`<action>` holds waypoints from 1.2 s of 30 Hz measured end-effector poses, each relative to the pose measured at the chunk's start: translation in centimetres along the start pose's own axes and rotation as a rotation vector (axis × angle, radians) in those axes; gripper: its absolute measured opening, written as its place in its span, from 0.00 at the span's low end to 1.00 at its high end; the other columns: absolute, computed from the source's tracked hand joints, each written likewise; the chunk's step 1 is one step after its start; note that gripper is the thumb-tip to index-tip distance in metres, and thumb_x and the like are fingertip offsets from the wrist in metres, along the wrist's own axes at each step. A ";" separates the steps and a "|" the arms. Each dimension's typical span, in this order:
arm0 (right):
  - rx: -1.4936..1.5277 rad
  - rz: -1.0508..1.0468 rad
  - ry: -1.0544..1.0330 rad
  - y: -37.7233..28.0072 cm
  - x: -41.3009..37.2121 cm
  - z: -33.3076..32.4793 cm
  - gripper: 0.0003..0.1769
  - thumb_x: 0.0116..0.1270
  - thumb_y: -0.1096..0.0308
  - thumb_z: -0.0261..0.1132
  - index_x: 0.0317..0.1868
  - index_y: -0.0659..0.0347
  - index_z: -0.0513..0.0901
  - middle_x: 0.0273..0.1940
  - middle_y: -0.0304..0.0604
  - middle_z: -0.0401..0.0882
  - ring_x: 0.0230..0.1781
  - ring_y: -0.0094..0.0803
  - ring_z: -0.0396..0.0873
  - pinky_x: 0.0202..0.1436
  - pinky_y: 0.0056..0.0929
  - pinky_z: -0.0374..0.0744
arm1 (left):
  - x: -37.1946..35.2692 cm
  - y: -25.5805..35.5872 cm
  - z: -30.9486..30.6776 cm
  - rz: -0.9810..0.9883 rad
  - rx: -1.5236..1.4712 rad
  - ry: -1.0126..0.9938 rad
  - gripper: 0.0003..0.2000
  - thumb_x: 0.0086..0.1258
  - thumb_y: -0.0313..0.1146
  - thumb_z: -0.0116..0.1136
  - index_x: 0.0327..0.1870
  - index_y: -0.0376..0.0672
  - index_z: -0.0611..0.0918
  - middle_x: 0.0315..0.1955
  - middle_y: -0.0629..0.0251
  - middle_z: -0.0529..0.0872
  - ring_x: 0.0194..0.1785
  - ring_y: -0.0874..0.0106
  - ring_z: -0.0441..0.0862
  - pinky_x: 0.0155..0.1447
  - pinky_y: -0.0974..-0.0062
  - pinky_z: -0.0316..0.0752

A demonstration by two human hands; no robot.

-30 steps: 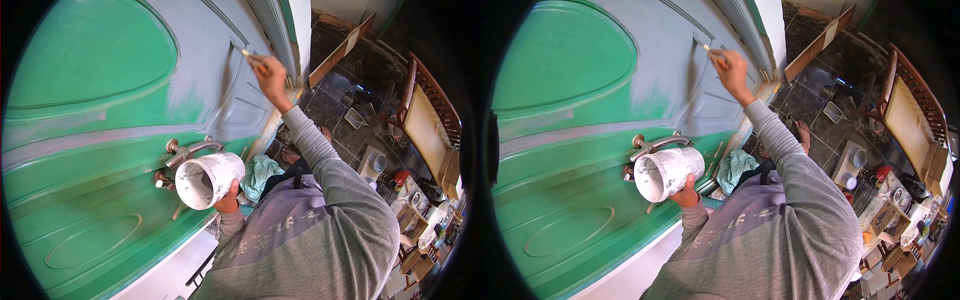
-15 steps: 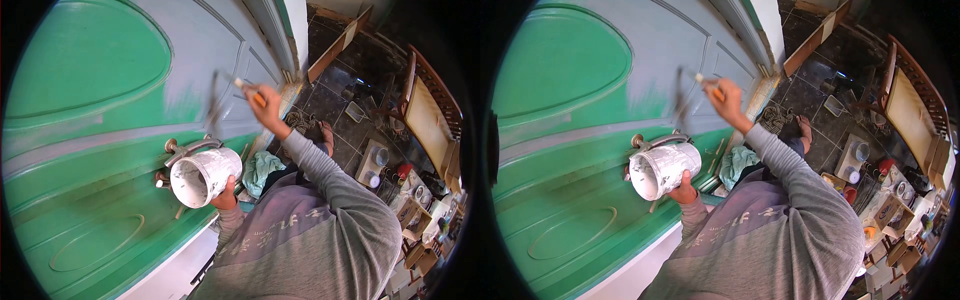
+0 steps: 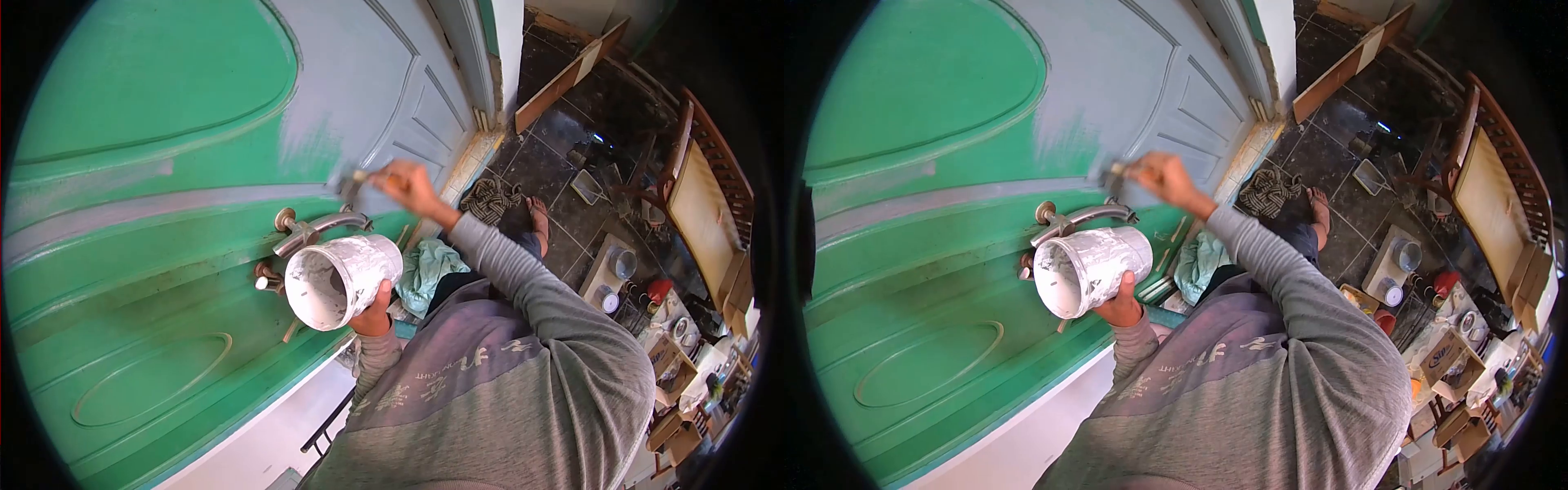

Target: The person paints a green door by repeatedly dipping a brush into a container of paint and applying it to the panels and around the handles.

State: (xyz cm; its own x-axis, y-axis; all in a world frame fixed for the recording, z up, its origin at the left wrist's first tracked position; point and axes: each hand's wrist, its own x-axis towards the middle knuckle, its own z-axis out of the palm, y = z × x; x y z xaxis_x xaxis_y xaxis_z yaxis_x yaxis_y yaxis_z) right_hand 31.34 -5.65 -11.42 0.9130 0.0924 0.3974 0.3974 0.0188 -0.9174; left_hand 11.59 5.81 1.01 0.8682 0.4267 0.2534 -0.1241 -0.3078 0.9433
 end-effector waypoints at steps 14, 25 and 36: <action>0.030 0.139 0.152 0.1 1.0 -0.9 0.08 0.65 0.68 0.76 0.42 0.61 0.93 0.35 0.48 0.90 0.35 0.38 0.87 0.40 0.31 0.82 | -1.9 -0.2 -0.4 -0.069 0.042 -0.017 0.43 0.57 0.31 0.80 0.74 0.35 0.70 0.67 0.55 0.78 0.69 0.61 0.76 0.73 0.61 0.69; -0.059 0.161 0.459 -0.9 -0.1 0.4 0.07 0.68 0.70 0.75 0.43 0.64 0.91 0.36 0.47 0.90 0.35 0.27 0.85 0.40 0.26 0.81 | -2.6 -0.7 -1.6 0.012 0.119 0.017 0.38 0.58 0.30 0.80 0.71 0.32 0.74 0.64 0.55 0.81 0.65 0.61 0.79 0.70 0.61 0.73; -0.024 0.032 0.166 -4.3 -2.4 4.0 0.05 0.65 0.72 0.76 0.40 0.61 0.90 0.32 0.45 0.87 0.29 0.36 0.82 0.36 0.32 0.78 | -3.0 -0.7 -2.0 -0.086 0.117 0.019 0.44 0.56 0.37 0.82 0.75 0.37 0.71 0.71 0.57 0.77 0.71 0.61 0.75 0.76 0.63 0.67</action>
State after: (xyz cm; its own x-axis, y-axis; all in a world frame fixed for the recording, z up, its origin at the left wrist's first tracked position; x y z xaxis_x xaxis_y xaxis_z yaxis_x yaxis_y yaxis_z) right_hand 27.06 -1.98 -8.55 0.9271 -0.0731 0.3677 0.3684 -0.0051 -0.9297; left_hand 8.12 6.44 0.02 0.8638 0.4713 0.1782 0.0080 -0.3663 0.9305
